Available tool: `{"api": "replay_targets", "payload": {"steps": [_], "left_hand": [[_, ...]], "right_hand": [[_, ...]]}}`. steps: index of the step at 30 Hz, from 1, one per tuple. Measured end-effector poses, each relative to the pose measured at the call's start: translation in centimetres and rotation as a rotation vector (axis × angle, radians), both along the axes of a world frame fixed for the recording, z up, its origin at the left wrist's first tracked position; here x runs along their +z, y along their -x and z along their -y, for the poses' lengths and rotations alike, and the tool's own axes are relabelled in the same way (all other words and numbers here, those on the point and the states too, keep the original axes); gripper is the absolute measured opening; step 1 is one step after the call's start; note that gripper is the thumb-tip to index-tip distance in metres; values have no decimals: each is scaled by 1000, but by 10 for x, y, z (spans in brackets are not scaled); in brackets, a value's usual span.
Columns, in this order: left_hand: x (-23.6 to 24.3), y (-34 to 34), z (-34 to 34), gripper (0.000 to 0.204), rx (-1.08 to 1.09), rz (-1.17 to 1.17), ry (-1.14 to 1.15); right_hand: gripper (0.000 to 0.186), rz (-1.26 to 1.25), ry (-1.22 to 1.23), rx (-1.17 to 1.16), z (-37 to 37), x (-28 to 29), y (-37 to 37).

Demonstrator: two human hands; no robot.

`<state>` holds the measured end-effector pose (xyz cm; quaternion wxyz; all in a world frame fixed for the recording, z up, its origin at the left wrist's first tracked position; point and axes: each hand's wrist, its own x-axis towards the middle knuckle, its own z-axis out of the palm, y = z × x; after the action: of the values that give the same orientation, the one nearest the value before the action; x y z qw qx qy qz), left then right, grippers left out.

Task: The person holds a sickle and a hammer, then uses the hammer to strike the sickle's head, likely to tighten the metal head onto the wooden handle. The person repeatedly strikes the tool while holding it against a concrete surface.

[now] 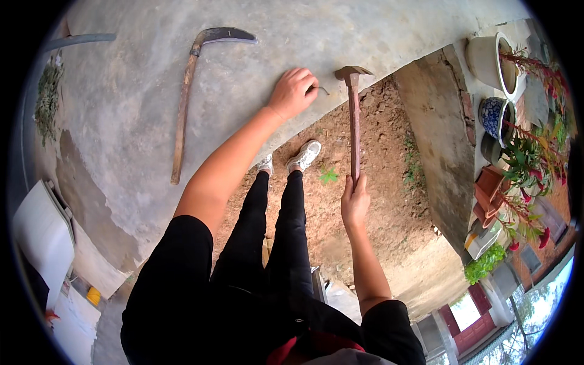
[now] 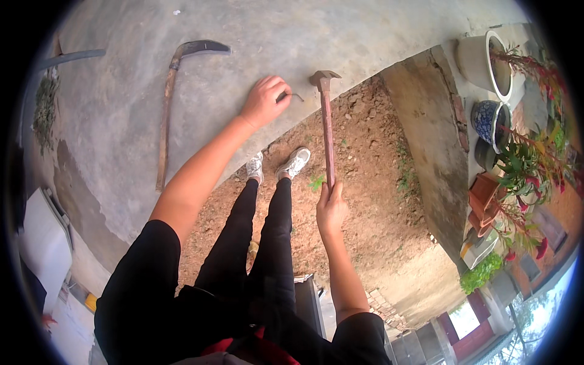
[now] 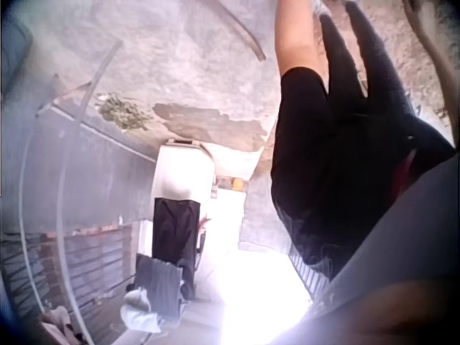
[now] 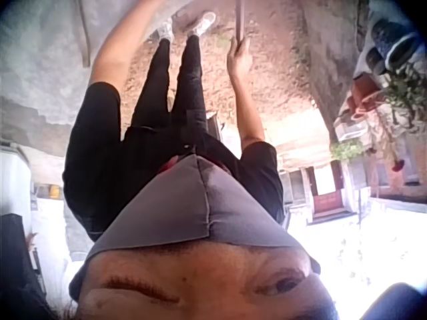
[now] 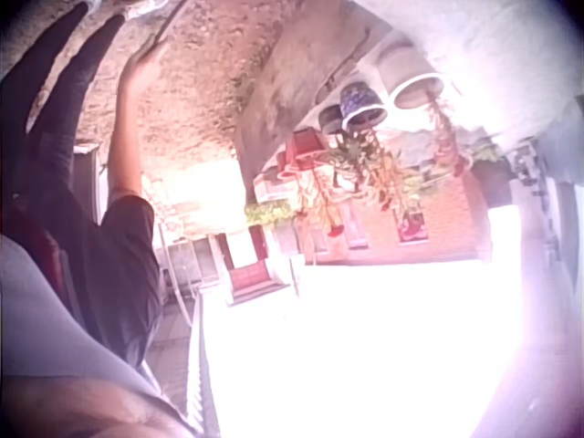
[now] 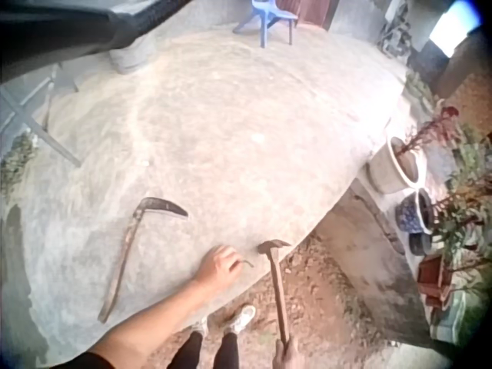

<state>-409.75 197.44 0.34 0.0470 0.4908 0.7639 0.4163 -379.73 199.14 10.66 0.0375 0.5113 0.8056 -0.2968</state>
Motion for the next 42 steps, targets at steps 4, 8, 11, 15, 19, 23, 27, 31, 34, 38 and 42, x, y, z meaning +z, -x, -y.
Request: {"api": "replay_targets", "payload": {"steps": [4,8,11,15,19,23,27,31,34,38,42], "left_hand": [[19,4,-6,9,-28,152,305],[29,10,-16,13,-48,278,498],[23,12,-23,14,-67,226,532],[28,3,-18,11,-10,398,316],[39,-12,-3,7,-40,477,121],[43,-12,4,11,-22,565,78],[50,-5,4,13,-96,655,111],[50,-5,7,11,-97,701,165],[36,-3,8,8,-92,520,167],[19,-3,5,7,62,260,117],[2,1,6,7,132,174,49]], "right_hand": [[23,-64,107,24,-20,-18,16],[29,-157,267,-38,-56,-31,75],[34,-199,442,-142,-80,-64,91],[38,-329,391,-247,-65,-49,106],[30,-607,754,-491,-65,-27,137],[22,-667,773,-490,-76,-23,157],[16,-667,770,-503,-79,-29,162],[18,-695,839,-501,-81,-41,158],[26,-682,793,-443,-85,-45,157],[30,-619,621,-304,-83,-51,141],[35,-308,304,-48,-55,-37,96]]}}
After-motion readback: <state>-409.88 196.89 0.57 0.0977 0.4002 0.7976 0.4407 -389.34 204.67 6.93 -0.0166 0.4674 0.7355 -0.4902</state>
